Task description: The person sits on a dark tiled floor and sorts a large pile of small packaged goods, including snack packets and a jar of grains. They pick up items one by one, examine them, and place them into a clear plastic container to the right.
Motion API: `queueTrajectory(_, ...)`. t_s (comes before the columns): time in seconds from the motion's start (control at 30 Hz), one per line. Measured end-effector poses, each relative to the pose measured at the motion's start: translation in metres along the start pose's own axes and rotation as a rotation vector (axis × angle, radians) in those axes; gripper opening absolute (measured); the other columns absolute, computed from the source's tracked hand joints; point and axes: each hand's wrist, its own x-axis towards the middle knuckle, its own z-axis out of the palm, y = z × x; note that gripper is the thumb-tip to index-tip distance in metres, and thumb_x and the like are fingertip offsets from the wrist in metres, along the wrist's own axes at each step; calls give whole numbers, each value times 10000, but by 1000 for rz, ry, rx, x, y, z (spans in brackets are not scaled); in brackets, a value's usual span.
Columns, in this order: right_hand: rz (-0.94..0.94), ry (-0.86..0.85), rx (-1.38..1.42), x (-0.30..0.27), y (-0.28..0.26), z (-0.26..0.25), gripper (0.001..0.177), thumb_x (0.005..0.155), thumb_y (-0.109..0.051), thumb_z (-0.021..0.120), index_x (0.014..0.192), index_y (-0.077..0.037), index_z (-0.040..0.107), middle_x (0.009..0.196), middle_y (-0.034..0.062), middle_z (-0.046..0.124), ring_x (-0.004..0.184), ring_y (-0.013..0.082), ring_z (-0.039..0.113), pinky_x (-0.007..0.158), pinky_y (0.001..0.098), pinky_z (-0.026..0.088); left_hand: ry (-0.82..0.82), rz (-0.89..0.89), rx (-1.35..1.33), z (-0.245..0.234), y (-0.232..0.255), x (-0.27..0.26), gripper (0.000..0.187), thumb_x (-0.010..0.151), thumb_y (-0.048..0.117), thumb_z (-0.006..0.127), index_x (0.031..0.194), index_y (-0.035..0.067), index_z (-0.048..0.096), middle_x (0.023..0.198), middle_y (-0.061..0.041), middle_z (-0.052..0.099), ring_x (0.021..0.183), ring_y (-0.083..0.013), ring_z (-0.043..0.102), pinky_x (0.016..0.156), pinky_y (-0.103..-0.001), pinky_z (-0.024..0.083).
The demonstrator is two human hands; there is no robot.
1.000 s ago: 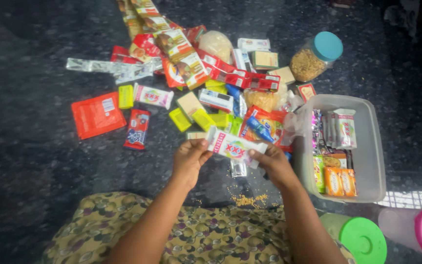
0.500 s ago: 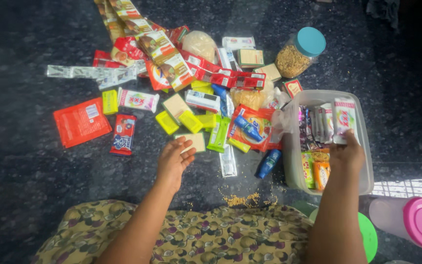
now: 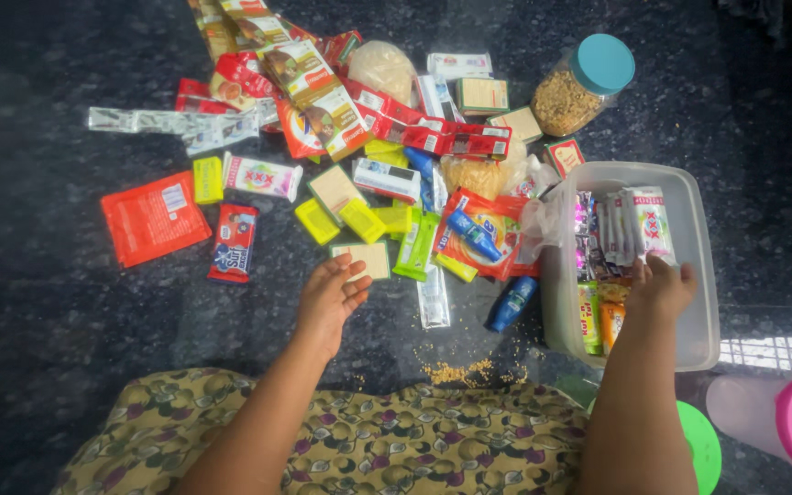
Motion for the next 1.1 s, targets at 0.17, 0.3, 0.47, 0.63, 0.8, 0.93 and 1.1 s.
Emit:
queueTrajectory(0.17,-138,3,-274,-1,9,7,733,812,129,676,1482,57,388,1164,185,626,890,275,701,687,355,601,0,-3,3,1,2,-3,284,1002,180,567,1267,79,566,1195,-108,683,1011,-225,693,853,-359,564)
queueTrajectory(0.3,-164,-36,-647,-4,7,10,659,796,39,785,1407,98,546,1087,173,689,791,213,698,635,301,557,-11,17,-11,0,1,-1,301,997,172,565,1282,77,569,1199,-110,686,1005,-222,693,847,-358,561)
queueTrajectory(0.47,-212,-65,-1006,-22,-14,30,617,788,-86,840,1313,111,584,1113,232,697,798,199,702,646,315,560,23,6,-13,-1,-3,2,392,991,195,563,1364,102,487,1203,-105,686,994,-214,686,831,-354,555)
queueTrajectory(0.63,-794,-232,-1165,-64,-51,64,542,827,-102,853,1303,79,668,1223,205,681,977,274,687,799,353,553,50,25,-57,-9,-9,14,504,960,204,608,1420,99,430,1214,-92,677,984,-199,678,795,-346,546)
queueTrajectory(0.8,-863,-439,-995,-147,-58,122,428,911,-49,761,1331,-24,684,1277,161,654,1122,286,669,865,354,576,70,33,-54,-8,-15,16,542,920,213,640,1415,121,439,1209,-72,672,957,-181,673,748,-337,535)
queueTrajectory(0.93,-765,-663,-1046,-233,-41,182,433,878,-27,760,1300,-67,673,1256,155,668,1070,288,671,846,354,562,83,25,-65,-4,-17,18,564,888,225,666,1405,144,454,1182,-59,674,931,-165,672,716,-328,526)
queueTrajectory(1.1,-880,-1198,-1120,-280,36,235,484,832,-159,764,1291,-43,665,1227,211,674,1083,416,668,927,465,525,110,-2,-67,4,-16,15,607,859,239,722,1398,155,458,1137,-36,658,913,-153,663,694,-317,516)
